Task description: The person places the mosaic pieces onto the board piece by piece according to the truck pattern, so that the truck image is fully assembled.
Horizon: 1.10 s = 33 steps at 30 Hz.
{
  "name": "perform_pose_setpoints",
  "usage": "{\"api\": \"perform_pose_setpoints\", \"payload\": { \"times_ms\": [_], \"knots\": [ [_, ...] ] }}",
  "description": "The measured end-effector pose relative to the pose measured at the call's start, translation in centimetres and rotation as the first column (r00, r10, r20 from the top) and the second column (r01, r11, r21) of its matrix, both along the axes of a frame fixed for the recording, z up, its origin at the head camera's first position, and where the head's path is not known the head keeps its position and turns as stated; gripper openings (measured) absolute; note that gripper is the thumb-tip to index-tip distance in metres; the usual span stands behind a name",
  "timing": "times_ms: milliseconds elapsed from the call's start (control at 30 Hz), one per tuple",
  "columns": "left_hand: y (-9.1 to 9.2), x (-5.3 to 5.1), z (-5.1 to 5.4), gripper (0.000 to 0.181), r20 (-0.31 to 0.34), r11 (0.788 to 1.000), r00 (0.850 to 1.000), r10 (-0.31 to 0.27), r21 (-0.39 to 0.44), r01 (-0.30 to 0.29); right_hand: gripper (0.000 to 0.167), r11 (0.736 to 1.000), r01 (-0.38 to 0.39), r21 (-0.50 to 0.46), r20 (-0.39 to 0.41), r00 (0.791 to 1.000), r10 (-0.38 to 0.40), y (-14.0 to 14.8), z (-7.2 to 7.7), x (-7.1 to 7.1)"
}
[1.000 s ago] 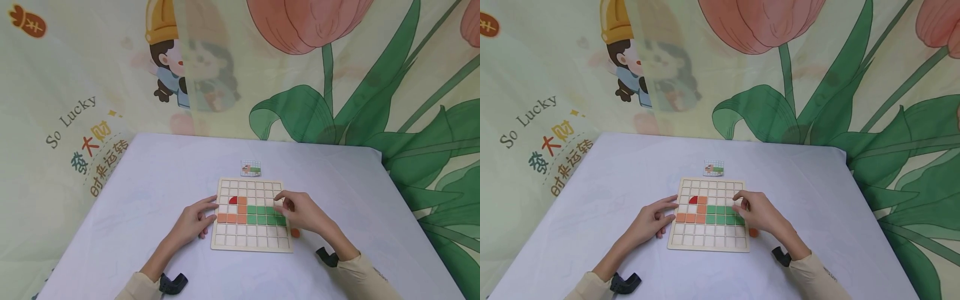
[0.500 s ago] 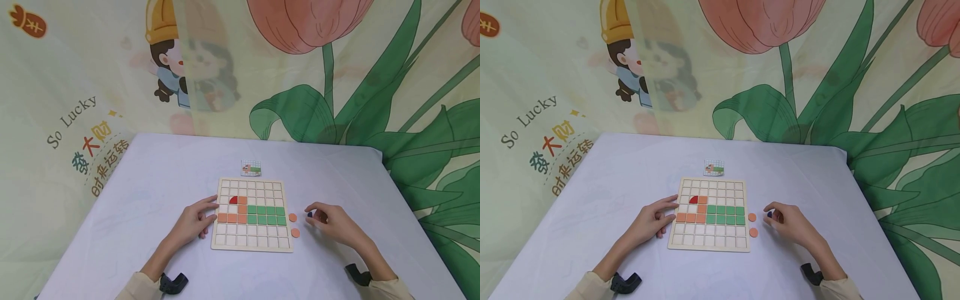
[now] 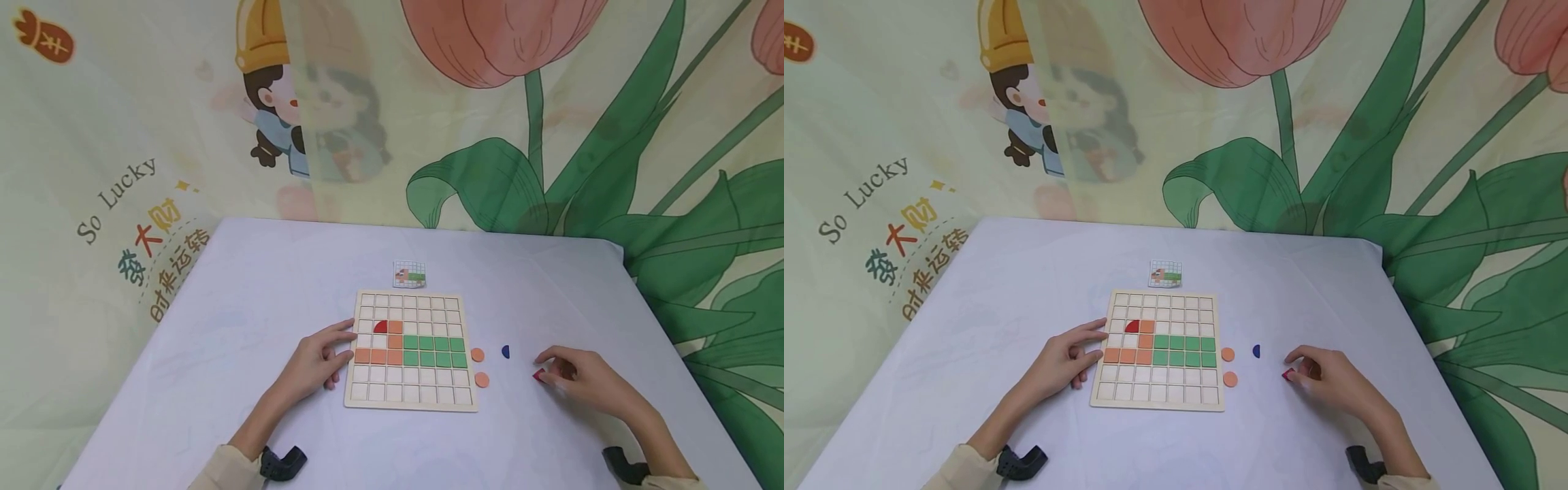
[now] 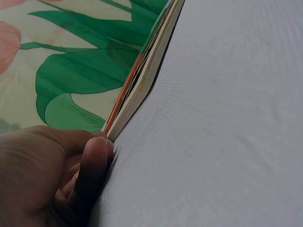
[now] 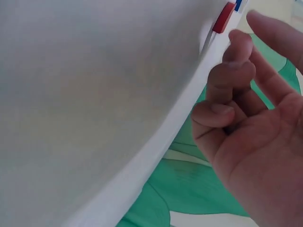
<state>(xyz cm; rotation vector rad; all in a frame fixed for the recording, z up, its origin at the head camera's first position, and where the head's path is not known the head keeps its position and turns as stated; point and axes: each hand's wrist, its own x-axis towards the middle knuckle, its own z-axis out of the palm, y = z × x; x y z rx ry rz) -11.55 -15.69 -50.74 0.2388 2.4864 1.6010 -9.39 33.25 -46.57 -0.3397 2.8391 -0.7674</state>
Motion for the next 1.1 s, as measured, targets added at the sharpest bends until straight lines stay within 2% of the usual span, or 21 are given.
{"api": "perform_pose_setpoints", "payload": {
  "times_ms": [267,600,1100],
  "knots": [
    [0.0,0.0,0.2,0.040,-0.013,1.000,1.000,-0.007,0.014,0.008,0.022,1.000,0.001,-0.008,0.083,0.997,-0.001,0.3,-0.2,0.1],
    [0.2,0.1,0.3,0.041,0.004,1.000,1.000,-0.002,0.008,0.002,0.019,1.000,-0.011,0.009,0.025,1.000,0.010,-0.2,-0.7,-0.2],
    [0.3,0.1,0.3,0.041,0.007,1.000,1.000,0.012,-0.006,-0.012,0.012,0.994,0.092,0.060,-0.027,0.995,-0.091,-1.5,-1.2,-0.6]
  ]
}}
